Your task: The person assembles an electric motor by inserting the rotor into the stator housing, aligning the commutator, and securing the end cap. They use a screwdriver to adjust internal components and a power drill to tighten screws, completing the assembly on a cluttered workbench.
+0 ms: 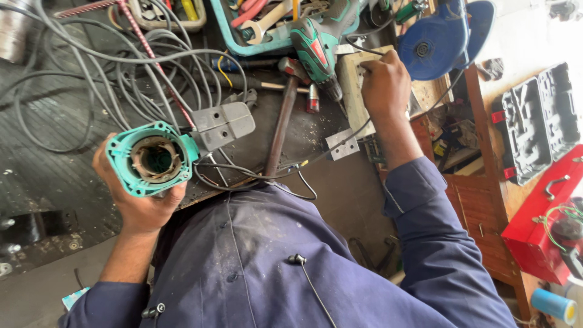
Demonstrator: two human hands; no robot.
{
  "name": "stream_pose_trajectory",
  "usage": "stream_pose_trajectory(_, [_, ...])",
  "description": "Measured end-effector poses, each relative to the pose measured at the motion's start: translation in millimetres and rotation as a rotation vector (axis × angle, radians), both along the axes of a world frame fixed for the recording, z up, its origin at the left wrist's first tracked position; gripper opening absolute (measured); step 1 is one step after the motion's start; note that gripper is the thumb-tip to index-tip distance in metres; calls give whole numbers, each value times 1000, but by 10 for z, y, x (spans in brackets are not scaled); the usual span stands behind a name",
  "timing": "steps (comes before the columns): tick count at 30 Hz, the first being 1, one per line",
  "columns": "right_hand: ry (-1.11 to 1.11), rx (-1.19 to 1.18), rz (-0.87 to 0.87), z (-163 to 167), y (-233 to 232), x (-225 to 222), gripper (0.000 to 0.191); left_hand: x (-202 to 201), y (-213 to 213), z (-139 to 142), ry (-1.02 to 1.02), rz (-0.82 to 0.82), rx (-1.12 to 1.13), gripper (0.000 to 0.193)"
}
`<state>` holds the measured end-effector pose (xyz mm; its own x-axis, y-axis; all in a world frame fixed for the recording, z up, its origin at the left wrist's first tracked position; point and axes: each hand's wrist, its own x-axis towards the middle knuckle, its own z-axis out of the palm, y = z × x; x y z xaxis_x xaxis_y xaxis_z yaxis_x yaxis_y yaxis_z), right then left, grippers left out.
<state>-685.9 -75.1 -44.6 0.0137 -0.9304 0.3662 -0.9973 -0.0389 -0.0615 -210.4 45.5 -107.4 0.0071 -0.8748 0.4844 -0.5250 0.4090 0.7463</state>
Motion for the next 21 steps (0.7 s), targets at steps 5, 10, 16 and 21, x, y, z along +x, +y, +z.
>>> stream_pose_trajectory(5, [-4,-12,11,-34,-10,-5,17,8,7,69,-38,34,8,94])
stream_pose_trajectory(10, [9,-23,64,-9,-2,25,18,27,-27,130,-28,43,-19,101])
stream_pose_trajectory(16, [-88,18,-52,72,-27,82,18,40,-58,214,1,42,-30,97])
stream_pose_trajectory(21, [-60,27,-174,56,-14,169,22,70,-78,293,-39,29,-33,86])
